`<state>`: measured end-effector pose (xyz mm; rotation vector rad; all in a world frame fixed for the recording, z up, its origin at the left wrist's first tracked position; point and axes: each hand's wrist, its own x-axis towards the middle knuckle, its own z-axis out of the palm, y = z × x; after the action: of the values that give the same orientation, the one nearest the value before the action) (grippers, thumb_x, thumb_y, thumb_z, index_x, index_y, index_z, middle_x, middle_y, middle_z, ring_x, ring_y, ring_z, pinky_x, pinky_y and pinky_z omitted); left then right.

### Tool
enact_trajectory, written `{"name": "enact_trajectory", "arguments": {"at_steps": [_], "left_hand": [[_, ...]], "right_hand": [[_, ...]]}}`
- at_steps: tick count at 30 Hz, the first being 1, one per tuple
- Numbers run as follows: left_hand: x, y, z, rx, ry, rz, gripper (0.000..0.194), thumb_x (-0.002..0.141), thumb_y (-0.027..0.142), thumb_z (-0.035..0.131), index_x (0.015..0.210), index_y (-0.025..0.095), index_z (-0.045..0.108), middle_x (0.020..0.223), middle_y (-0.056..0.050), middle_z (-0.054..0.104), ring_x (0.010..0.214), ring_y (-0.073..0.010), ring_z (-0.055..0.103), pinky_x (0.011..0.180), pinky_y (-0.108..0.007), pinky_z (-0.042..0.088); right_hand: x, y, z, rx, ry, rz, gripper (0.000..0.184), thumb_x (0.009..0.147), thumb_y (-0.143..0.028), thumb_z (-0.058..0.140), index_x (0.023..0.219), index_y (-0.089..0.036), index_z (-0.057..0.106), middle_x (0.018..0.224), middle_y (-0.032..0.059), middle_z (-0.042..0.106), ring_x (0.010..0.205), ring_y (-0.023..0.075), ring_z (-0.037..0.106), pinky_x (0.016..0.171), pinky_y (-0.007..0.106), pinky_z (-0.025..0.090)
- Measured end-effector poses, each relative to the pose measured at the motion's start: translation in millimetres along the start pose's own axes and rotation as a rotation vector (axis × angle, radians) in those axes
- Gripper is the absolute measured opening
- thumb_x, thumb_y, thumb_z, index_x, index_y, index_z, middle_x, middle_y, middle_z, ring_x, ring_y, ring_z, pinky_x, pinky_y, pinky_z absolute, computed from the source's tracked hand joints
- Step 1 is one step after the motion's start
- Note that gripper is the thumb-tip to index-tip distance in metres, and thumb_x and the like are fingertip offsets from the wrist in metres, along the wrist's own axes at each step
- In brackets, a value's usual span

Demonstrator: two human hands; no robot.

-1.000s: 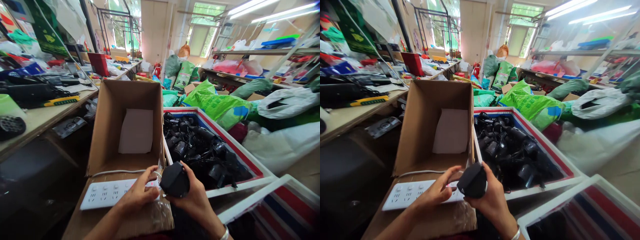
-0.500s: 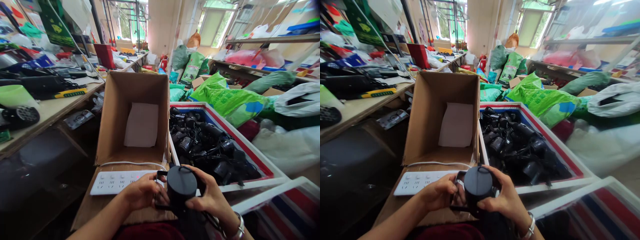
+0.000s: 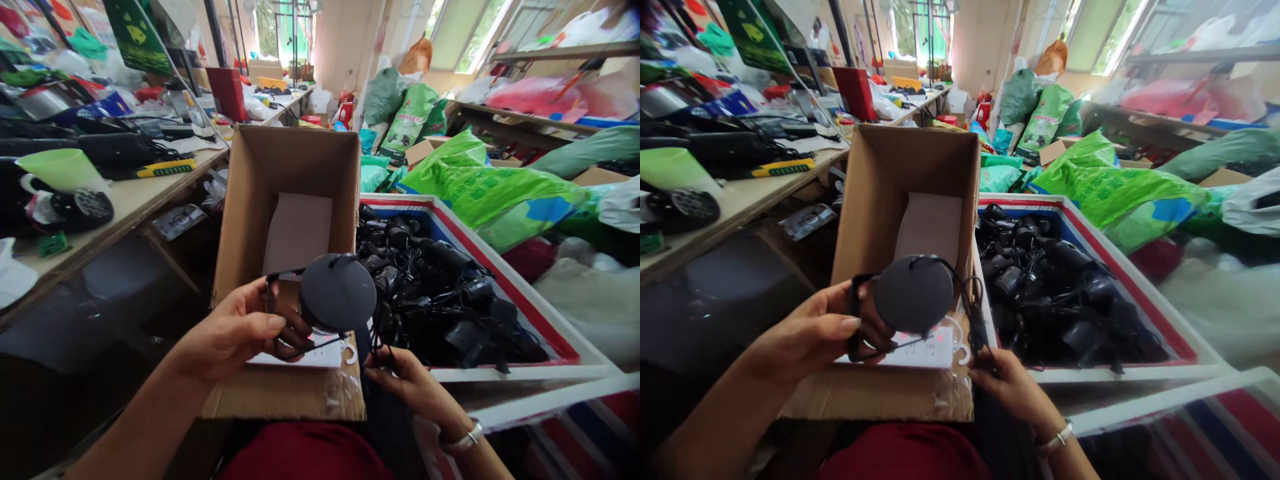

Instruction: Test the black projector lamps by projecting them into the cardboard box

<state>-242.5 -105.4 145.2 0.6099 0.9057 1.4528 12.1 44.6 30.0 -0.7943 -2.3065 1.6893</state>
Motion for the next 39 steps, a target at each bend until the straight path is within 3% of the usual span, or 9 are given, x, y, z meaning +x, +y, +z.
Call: {"name": "enact_trajectory", "arguments": {"at_steps": [6, 11, 16, 22, 27, 32, 39], "left_hand": [[-21.9, 21.2, -11.2, 0.132, 0.092, 0.163, 0.023, 0.066, 0.014, 0.071, 0.086, 0.015, 0.060, 0.075, -0.009, 0.073, 0.063, -0.0242, 0.069, 0.050, -0.026, 0.051], [-32.5, 19.9, -26.5, 0.084, 0.210, 0.234, 0.026, 0.066, 0.008, 0.069, 0.085, 0.019, 0.055, 0.076, -0.004, 0.073, 0.069, -0.0261, 0.071, 0.055, -0.031, 0.054], [-32.1, 6.4, -42.2, 0.097, 0.303, 0.248, 0.028, 0.065, 0.007, 0.069, 0.084, 0.018, 0.052, 0.078, -0.006, 0.074, 0.073, -0.0256, 0.070, 0.061, -0.035, 0.055], [-26.9, -14.0, -61.4, 0.047, 0.408, 0.210, 0.033, 0.063, 0.006, 0.071, 0.088, 0.017, 0.053, 0.078, -0.005, 0.074, 0.075, -0.0238, 0.070, 0.065, -0.035, 0.056], [-17.0, -26.1, -71.4, -0.074, 0.388, 0.271, 0.034, 0.061, 0.004, 0.071, 0.089, 0.017, 0.058, 0.079, 0.000, 0.072, 0.072, -0.0195, 0.068, 0.066, -0.033, 0.055], [0.9, -45.9, -80.7, -0.185, 0.408, 0.334, 0.032, 0.055, 0.002, 0.076, 0.074, 0.018, 0.057, 0.068, 0.006, 0.067, 0.065, -0.0133, 0.064, 0.066, -0.027, 0.053], [15.7, -64.3, -83.9, -0.172, 0.408, 0.349, 0.032, 0.055, 0.006, 0.079, 0.073, 0.018, 0.055, 0.070, 0.003, 0.066, 0.065, -0.0128, 0.061, 0.061, -0.024, 0.046]], "right_hand": [[29.2, -17.2, 14.4, -0.301, -0.046, -0.193, 0.017, 0.086, -0.029, 0.053, 0.080, -0.018, 0.066, 0.080, 0.0031, 0.065, 0.072, 0.0165, 0.060, 0.066, 0.026, 0.048], [56.9, -14.6, 33.1, -0.345, 0.153, -0.245, 0.022, 0.089, -0.029, 0.049, 0.075, -0.017, 0.062, 0.066, 0.0015, 0.062, 0.059, 0.0137, 0.058, 0.055, 0.023, 0.045], [77.7, -3.4, 59.5, -0.332, 0.171, -0.278, 0.022, 0.088, -0.027, 0.050, 0.076, -0.016, 0.064, 0.063, 0.0021, 0.063, 0.057, 0.0144, 0.059, 0.054, 0.024, 0.047], [84.7, 8.9, 66.4, -0.332, 0.180, -0.339, 0.017, 0.086, -0.026, 0.051, 0.081, -0.017, 0.065, 0.075, 0.0062, 0.067, 0.069, 0.0188, 0.063, 0.066, 0.031, 0.050], [75.8, 16.0, 75.9, -0.333, 0.169, -0.392, 0.017, 0.087, -0.027, 0.051, 0.082, -0.019, 0.065, 0.080, 0.0079, 0.067, 0.076, 0.0204, 0.065, 0.069, 0.032, 0.052], [69.9, 22.7, 86.8, -0.320, 0.246, -0.445, 0.019, 0.089, -0.028, 0.048, 0.085, -0.018, 0.064, 0.075, 0.0069, 0.067, 0.068, 0.0186, 0.065, 0.061, 0.027, 0.053], [79.5, 32.7, 88.5, -0.208, 0.297, -0.420, 0.024, 0.085, -0.035, 0.052, 0.073, -0.020, 0.065, 0.068, 0.0055, 0.068, 0.061, 0.0182, 0.066, 0.058, 0.024, 0.054]]}}
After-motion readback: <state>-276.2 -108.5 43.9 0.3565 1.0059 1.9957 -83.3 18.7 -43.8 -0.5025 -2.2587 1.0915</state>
